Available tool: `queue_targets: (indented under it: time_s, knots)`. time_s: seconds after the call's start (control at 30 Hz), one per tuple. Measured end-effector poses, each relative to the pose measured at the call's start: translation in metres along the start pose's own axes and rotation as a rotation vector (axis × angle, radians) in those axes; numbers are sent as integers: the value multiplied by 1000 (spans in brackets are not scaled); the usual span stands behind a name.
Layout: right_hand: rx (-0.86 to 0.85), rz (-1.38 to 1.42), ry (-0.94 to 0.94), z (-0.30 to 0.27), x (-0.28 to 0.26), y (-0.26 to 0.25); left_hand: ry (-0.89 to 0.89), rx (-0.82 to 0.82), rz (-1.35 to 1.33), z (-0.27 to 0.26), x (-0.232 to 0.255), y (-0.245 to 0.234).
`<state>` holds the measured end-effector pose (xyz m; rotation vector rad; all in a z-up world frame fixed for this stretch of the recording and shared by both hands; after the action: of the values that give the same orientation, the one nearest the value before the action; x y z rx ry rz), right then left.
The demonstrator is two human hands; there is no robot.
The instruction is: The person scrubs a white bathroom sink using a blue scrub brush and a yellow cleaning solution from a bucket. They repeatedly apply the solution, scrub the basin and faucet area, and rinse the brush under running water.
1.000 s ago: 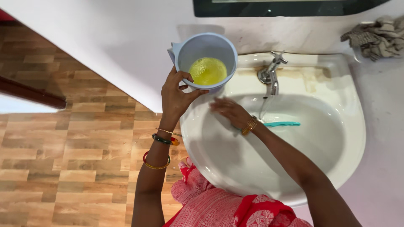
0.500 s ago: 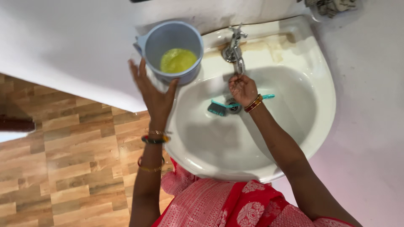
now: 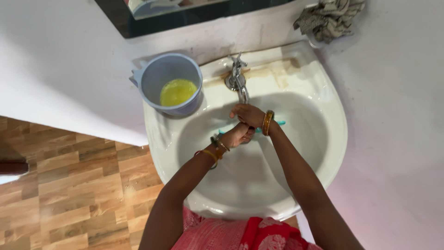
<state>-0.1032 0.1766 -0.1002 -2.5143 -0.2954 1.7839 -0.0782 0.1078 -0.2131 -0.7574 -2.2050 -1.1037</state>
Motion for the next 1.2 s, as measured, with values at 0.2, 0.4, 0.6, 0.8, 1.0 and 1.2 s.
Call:
queue_targets:
  time_s: [0.2, 0.4, 0.6, 0.8, 1.0, 1.2]
  knots:
    - [180, -423, 39, -65, -46, -47, 81, -12, 341, 59, 64, -9]
    - [197, -643, 235, -74, -27, -56, 169, 152, 1333, 4, 107, 2]
    - [111, -674, 95, -39, 4, -25, 596, 793, 1291, -162, 198, 69]
    - [65, 518, -65, 22, 56, -1, 1031, 1163, 1555, -122, 266, 89]
    - [168, 1034, 82, 36, 76, -2, 667, 1173, 1589, -64, 270, 66]
    - [165, 803, 54, 29, 56, 5, 974, 1179, 1387, -98, 277, 69]
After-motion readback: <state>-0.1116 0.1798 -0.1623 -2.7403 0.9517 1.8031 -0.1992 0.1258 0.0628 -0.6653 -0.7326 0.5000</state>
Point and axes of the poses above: each hand's wrist, its own z-axis towards the middle knuckle, its own y-axis out of the palm, x = y × z, the point moved 7 cm from there along z, towards the middle knuckle, and after that the axes turned 11 degrees about z, right-handed, at the moved point
